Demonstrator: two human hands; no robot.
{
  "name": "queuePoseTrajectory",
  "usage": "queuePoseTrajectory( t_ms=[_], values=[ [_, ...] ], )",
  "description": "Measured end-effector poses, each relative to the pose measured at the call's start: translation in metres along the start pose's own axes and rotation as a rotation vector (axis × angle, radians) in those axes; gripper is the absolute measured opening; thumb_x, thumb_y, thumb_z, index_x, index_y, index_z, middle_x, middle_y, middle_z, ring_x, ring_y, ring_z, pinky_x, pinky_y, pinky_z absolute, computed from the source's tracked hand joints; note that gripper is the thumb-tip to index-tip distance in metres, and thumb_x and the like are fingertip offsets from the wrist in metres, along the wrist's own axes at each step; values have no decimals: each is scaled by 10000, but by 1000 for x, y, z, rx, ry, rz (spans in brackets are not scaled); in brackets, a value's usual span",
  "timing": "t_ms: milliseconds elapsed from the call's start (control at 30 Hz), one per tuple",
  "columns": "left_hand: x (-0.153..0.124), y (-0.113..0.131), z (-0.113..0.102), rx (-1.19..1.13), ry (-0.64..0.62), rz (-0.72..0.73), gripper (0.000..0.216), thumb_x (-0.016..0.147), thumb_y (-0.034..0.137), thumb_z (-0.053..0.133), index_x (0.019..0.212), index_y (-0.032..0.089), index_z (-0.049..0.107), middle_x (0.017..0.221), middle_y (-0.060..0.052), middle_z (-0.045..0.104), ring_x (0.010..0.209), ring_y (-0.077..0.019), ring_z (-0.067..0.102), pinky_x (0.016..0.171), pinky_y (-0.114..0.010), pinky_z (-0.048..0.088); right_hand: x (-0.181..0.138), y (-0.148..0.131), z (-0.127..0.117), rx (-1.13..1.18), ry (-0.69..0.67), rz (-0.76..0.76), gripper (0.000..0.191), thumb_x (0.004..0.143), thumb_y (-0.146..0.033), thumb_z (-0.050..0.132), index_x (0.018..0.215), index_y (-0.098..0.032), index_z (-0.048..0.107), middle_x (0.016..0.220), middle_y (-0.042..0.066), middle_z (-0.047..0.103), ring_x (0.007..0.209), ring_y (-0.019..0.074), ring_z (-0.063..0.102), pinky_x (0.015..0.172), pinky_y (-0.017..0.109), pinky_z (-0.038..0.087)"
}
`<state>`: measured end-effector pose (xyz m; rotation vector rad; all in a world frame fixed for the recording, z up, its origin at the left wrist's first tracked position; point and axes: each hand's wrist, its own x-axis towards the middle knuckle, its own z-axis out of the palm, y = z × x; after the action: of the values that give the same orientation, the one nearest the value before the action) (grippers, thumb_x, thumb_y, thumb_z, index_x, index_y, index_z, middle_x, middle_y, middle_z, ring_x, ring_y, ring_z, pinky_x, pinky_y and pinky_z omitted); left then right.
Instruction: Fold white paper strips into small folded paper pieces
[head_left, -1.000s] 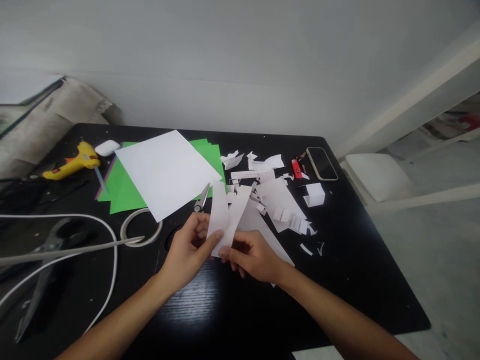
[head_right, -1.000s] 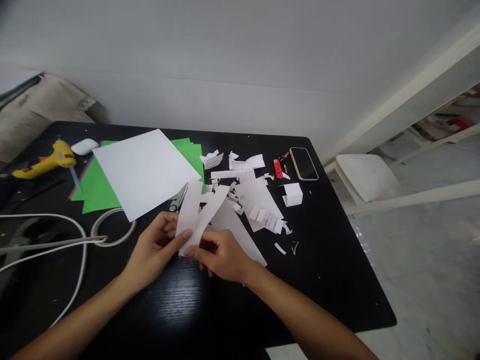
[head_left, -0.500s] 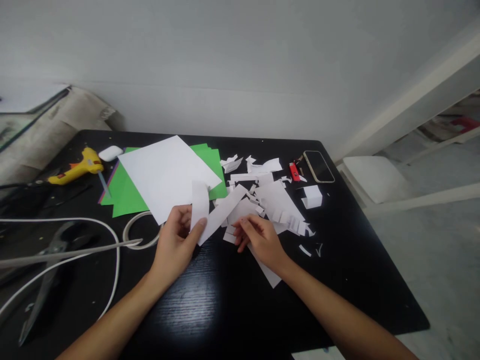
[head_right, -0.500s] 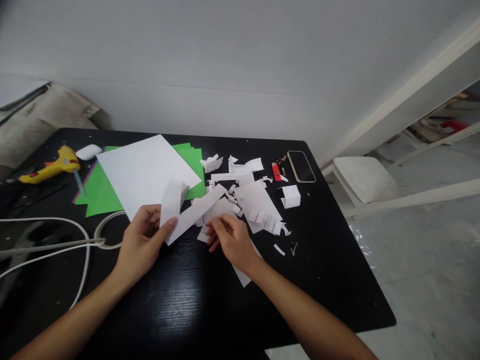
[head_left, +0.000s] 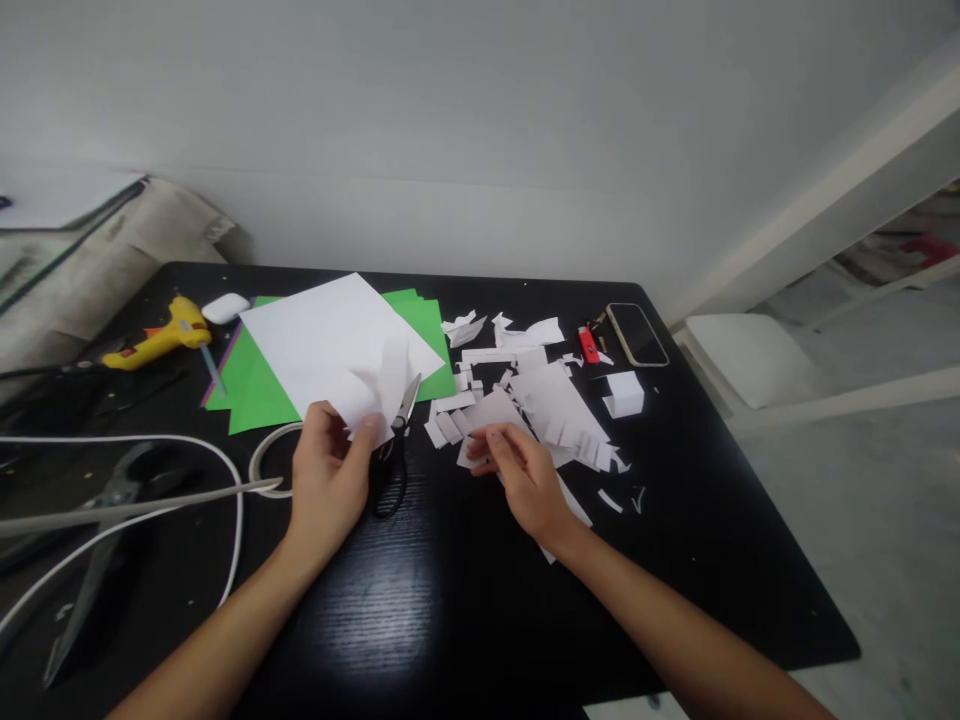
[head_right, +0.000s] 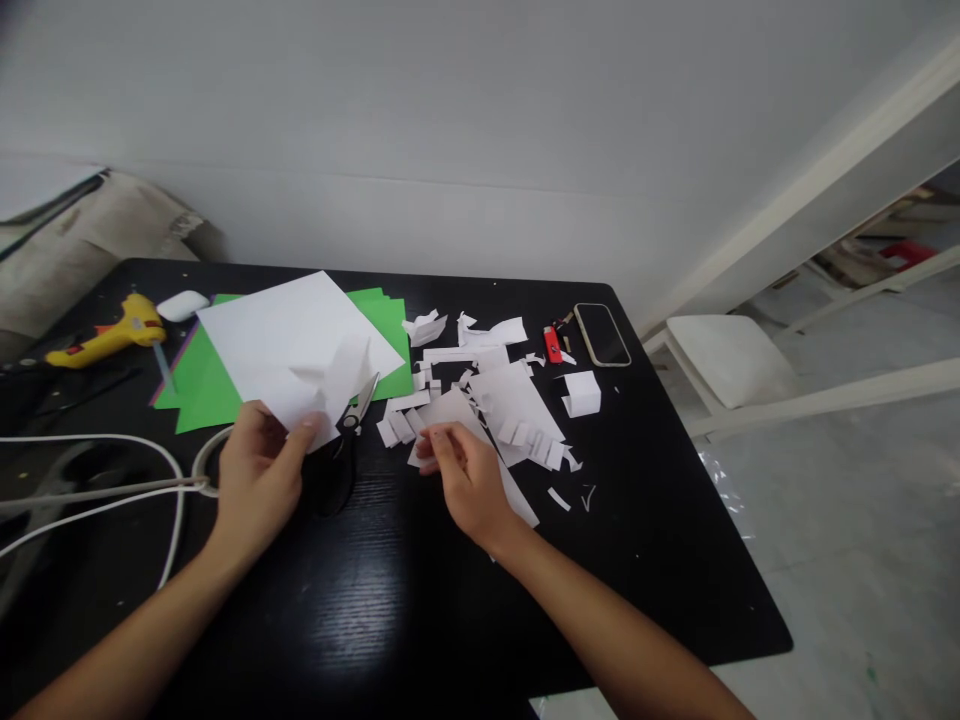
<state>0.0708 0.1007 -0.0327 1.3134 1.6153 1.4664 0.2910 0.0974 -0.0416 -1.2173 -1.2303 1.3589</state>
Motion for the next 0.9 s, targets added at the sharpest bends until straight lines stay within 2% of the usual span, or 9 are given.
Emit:
queuePoseTrajectory(
  t_ms=[167,267,333,433,533,600,700,800,900],
  values=[
    [3,-4,-4,257,36,170,161,907,316,674,1036,234,624,1156,-74,606,1150,-282,558,1038,-443,428,-1,-1,-1,-87,81,-53,285,963,-475,647,980,-195,694,867,54,696,673,151,621,553,261,509],
    [0,-1,-7,222,29,251,130,916,308,653,1021,232,642,1126,-67,595,1128,-272,559,1014,-420,435,-1,0,-1,-53,91,-41,289,955,-482,653,966,-197,701,836,47,683,622,133,580,498,243,462],
    [-5,3,-9,122,-84,274,69,923,285,648,955,223,645,988,-48,608,955,-233,590,879,-372,484,0,-2,-1,6,35,-18,320,945,-504,657,950,-190,713,820,45,678,585,121,559,446,228,428],
    [-15,11,-10,-23,-429,271,90,927,222,642,840,218,619,774,-15,601,693,-178,558,652,-311,470,0,-5,1,136,-132,74,388,920,-549,666,991,-174,731,864,58,704,558,115,575,392,212,413],
    [-24,19,-7,-44,-748,307,158,910,203,632,758,209,590,782,-51,626,710,-198,587,652,-330,474,0,-7,0,246,-267,191,412,904,-561,682,965,-155,713,700,17,671,499,112,569,370,197,422],
    [-28,23,-4,-49,-908,292,180,901,195,614,728,210,568,772,-54,618,693,-195,579,635,-328,461,1,-7,-1,298,-276,241,377,894,-531,708,853,-158,672,562,-31,588,444,95,517,358,178,406],
    [-29,27,-1,-44,-1023,230,232,883,195,600,674,216,501,718,-26,558,644,-178,533,605,-312,421,3,-7,-3,354,-207,267,363,874,-487,742,752,-171,611,520,-51,545,418,78,465,336,160,369],
    [-29,26,0,-53,-1102,170,241,904,259,599,684,213,511,708,-19,544,634,-173,515,602,-307,404,3,-9,-3,355,-174,261,345,864,-478,755,774,-167,634,530,-49,552,424,76,463,336,156,361],
    [-27,23,2,-124,-1073,114,324,982,365,529,704,203,564,710,-32,567,652,-181,534,625,-312,416,0,-10,-2,308,-228,259,339,862,-473,764,796,-158,659,550,-47,564,428,69,472,342,153,362]
  ],
)
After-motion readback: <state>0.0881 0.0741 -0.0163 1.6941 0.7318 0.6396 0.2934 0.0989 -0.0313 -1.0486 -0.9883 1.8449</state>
